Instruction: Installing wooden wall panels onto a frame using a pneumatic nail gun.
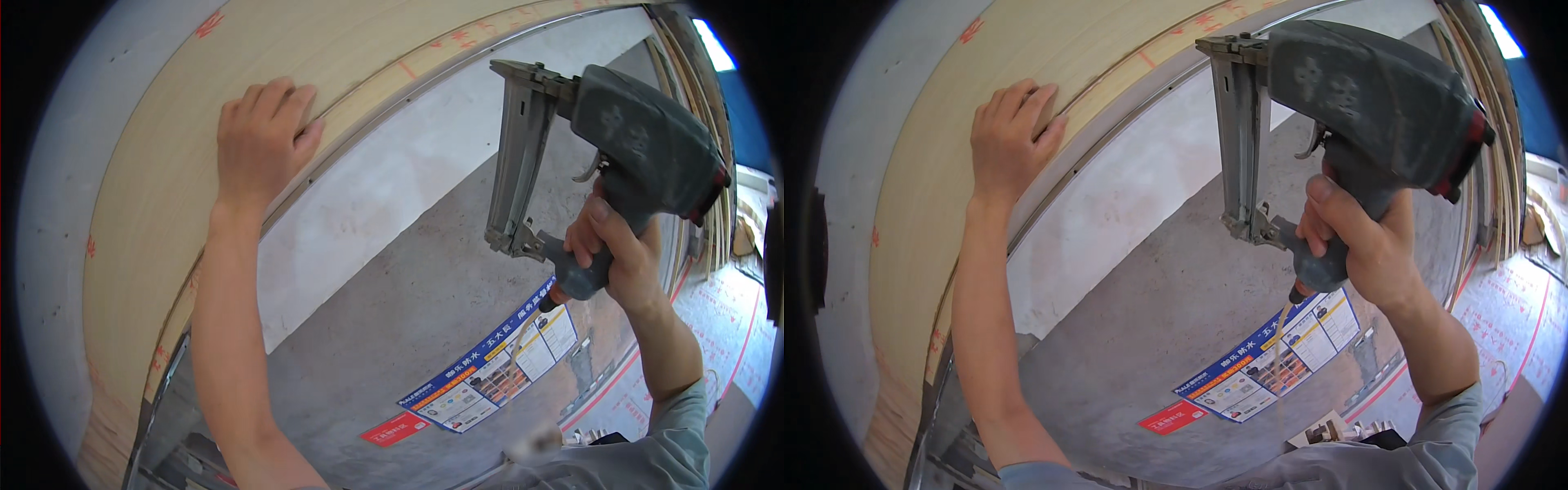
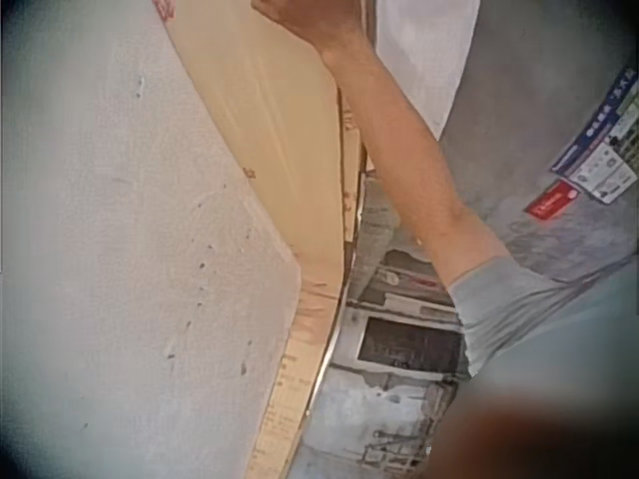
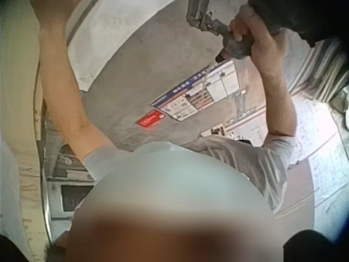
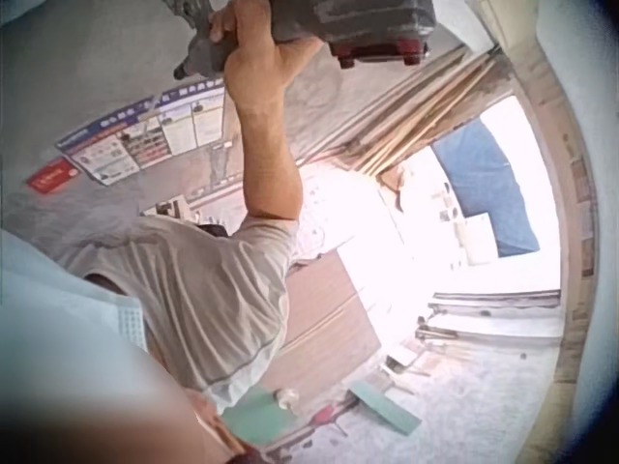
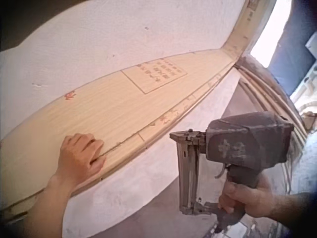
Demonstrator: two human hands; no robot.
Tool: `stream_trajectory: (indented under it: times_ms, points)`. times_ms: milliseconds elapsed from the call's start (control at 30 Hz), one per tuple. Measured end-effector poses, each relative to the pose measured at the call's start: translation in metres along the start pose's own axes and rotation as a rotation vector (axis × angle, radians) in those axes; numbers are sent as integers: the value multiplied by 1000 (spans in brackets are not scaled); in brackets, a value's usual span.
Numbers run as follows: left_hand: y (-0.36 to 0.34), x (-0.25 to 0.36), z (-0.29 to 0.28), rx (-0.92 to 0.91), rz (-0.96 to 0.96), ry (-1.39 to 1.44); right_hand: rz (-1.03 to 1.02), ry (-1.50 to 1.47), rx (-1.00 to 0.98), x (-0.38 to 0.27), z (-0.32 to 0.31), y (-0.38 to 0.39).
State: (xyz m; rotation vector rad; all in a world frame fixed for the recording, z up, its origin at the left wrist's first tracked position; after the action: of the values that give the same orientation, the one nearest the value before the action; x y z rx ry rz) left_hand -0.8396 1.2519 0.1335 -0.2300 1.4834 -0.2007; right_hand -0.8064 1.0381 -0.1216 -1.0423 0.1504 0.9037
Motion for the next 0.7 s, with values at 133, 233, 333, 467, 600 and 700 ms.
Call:
stream_trajectory:
  times_ms: [133, 233, 333, 467, 600, 700]
  points:
    - [-53, 19, 37, 12, -24, -20, -6, 194, 30, -10, -24, -5]
    - [-92, 36, 60, 30, -45, -58, 9, 249, 76, -19, -38, -10]
    - [-120, 43, 82, -20, -117, -96, 88, 304, 119, -21, -49, -19]
    - [-139, 54, 89, 55, -112, -121, 83, 440, 76, -21, -54, -55]
    - [-140, 57, 89, 84, -99, -114, 79, 485, 3, -12, -50, -102]
    - [-142, 59, 87, 47, -107, -62, 140, 413, -25, -4, -54, -122]
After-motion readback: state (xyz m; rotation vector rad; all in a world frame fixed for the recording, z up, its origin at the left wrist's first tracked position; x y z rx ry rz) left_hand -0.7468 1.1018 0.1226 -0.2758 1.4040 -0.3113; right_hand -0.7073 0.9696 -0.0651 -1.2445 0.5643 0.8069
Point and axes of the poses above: each hand's wrist, its own y-axis away from the middle knuckle, its own z-axis out of the palm, x = y × z, the point moved 9 cm from there along -y, towards the middle knuckle, and after that the axes turned 6 degrees about z, right-handed, at the moved point
